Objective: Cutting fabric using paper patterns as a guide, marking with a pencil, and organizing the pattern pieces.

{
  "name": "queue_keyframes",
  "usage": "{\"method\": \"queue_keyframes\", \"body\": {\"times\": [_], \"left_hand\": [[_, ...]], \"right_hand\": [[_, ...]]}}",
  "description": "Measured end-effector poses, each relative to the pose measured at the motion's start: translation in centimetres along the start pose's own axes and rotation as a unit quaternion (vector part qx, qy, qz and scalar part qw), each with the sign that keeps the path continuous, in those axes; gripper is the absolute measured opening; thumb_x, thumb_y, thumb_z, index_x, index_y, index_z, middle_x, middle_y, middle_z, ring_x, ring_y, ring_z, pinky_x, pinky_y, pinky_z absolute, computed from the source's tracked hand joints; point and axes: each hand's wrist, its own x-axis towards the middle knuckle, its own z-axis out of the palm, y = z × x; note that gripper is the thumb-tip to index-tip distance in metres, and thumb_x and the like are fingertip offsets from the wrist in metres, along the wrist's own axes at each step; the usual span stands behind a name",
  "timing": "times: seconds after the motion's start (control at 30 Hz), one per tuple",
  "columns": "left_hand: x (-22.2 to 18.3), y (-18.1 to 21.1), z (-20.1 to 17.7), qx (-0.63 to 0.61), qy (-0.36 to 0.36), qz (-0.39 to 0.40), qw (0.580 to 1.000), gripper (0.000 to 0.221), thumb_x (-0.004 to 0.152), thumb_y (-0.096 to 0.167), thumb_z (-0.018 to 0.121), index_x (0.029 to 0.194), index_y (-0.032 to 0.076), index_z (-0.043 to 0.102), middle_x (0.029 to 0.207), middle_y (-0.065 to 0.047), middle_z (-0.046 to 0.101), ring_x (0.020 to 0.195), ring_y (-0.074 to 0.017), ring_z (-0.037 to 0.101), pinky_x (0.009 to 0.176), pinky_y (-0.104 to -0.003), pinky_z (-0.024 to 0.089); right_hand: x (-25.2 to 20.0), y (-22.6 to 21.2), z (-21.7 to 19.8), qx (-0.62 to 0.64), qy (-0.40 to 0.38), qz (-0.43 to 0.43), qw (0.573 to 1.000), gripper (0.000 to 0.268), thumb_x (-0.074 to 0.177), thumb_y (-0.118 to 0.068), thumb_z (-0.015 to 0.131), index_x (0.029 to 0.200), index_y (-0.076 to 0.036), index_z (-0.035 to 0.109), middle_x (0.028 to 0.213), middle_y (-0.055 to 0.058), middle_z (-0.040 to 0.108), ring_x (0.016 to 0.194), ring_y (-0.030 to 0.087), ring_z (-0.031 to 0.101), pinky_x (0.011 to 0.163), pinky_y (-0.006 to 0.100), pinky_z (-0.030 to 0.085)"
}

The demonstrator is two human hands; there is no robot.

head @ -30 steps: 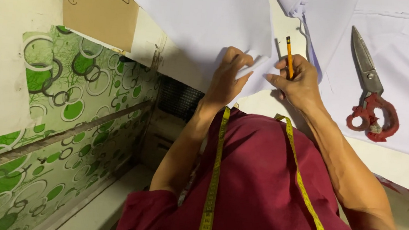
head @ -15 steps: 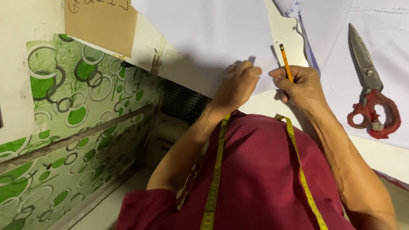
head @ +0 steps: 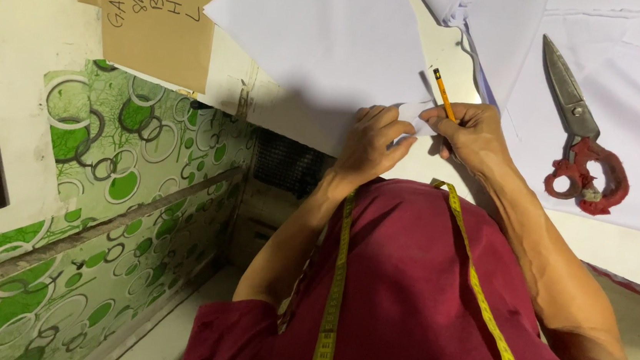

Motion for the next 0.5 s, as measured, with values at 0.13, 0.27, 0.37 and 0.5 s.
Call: {"method": "queue_keyframes", "body": {"times": [0.13,0.27,0.37,0.5], "left_hand": [[-0.5,-0.4,0.2,-0.036,-0.007,-0.026,0.999,0.006,0.091,0.022,0.073,0.089,0.02,0.068,0.076,0.003,0.045,0.076,-0.0212,0.059,0.072,-0.033,0.041],[-1.0,-1.1,0.4,-0.097,-0.038,-0.059,0.993,0.011,0.098,0.028,0.067,0.093,0.02,0.072,0.076,0.002,0.047,0.079,-0.0228,0.061,0.076,-0.034,0.042],[-0.8,-0.8,-0.2,-0.121,-0.051,-0.09,0.987,0.015,0.099,0.029,0.065,0.094,0.018,0.074,0.075,-0.002,0.048,0.081,-0.0275,0.062,0.079,-0.037,0.044],[-0.9,-1.1,-0.1,-0.142,-0.058,-0.108,0.982,0.013,0.099,0.028,0.066,0.096,0.018,0.074,0.079,-0.004,0.055,0.086,-0.0299,0.066,0.082,-0.039,0.047]], "right_hand": [[-0.3,-0.5,-0.1,-0.003,-0.003,0.007,1.0,0.014,0.092,-0.001,0.067,0.102,0.007,0.073,0.061,0.009,0.058,0.04,0.011,0.059,0.034,0.019,0.036],[-0.4,-0.9,-0.1,-0.008,-0.005,0.012,1.0,0.016,0.093,-0.002,0.065,0.103,0.008,0.073,0.06,0.011,0.059,0.041,0.012,0.06,0.033,0.018,0.035],[-0.5,-0.7,-0.2,0.001,-0.004,0.023,1.0,0.015,0.093,-0.003,0.065,0.103,0.006,0.073,0.059,0.01,0.059,0.041,0.012,0.061,0.032,0.018,0.034],[-0.5,-0.3,-0.5,0.017,0.004,0.038,0.999,0.017,0.094,-0.006,0.061,0.101,0.006,0.073,0.057,0.012,0.059,0.04,0.014,0.061,0.03,0.018,0.034]]}}
